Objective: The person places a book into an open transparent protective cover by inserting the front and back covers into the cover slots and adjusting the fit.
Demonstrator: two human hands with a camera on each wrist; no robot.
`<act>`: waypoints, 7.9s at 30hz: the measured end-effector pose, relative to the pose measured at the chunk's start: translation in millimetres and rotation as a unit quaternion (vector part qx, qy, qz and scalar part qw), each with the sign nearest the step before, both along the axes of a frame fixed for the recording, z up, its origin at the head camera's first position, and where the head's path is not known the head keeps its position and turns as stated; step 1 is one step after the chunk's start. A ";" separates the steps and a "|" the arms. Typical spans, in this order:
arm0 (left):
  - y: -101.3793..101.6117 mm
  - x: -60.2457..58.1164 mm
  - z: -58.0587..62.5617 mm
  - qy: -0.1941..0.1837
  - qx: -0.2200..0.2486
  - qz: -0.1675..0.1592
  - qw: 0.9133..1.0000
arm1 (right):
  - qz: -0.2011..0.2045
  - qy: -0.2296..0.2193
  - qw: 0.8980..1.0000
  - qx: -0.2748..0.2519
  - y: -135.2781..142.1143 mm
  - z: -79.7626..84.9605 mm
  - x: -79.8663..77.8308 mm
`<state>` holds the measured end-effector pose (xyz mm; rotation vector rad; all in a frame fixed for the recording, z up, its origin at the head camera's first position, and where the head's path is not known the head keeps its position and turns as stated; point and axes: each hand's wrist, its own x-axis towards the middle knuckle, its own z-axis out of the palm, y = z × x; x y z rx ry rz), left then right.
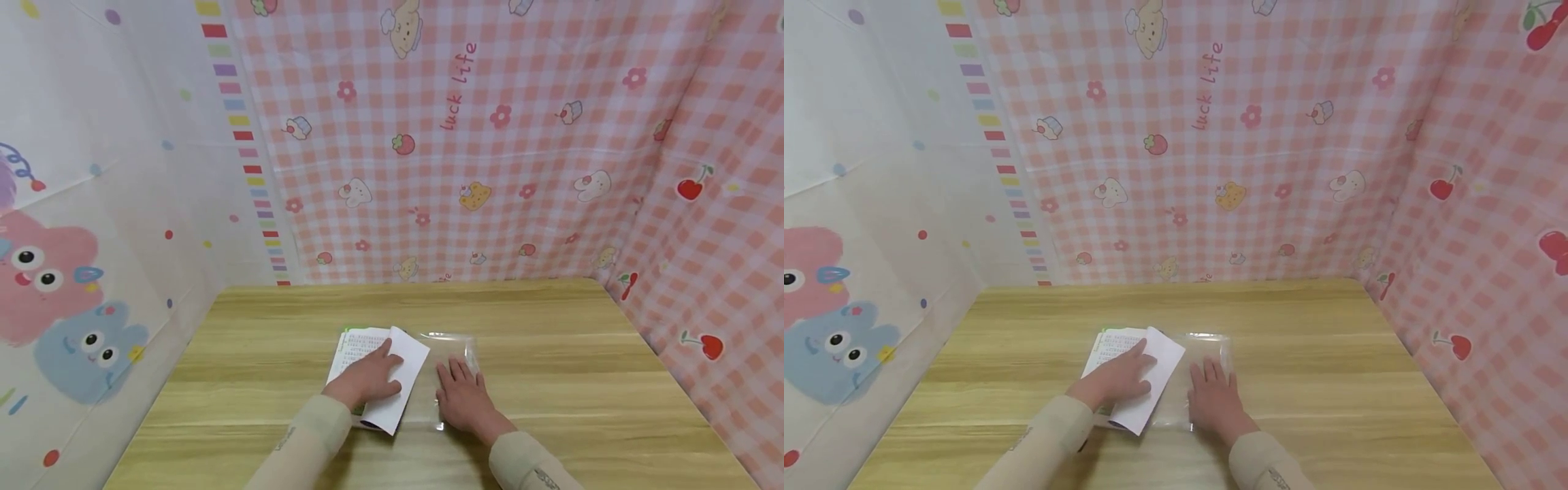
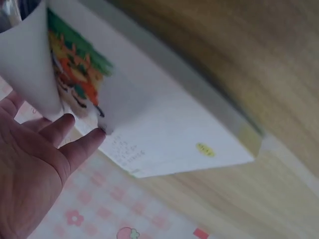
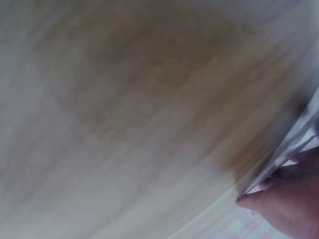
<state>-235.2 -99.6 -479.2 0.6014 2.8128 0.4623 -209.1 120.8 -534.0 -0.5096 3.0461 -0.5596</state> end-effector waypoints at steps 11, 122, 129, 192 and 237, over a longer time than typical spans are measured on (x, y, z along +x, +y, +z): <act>1.4 -0.1 -11.6 0.028 -0.008 0.004 1.000 | -0.013 -0.020 0.996 -0.080 -0.8 9.1 3.1; 12.9 17.5 -22.7 0.005 -0.027 -0.055 0.998 | 0.057 -0.028 0.997 0.043 2.2 8.5 1.9; -3.3 7.2 -28.1 -0.011 0.091 -0.039 0.995 | 0.053 -0.042 0.996 0.053 1.4 11.7 2.7; 15.0 9.9 -26.4 0.058 -0.006 -0.038 0.998 | 0.051 -0.021 0.998 0.005 -4.6 8.6 -1.1; 24.5 10.8 -31.1 0.058 -0.012 -0.033 0.998 | 0.026 -0.018 0.999 -0.012 -8.2 10.0 1.4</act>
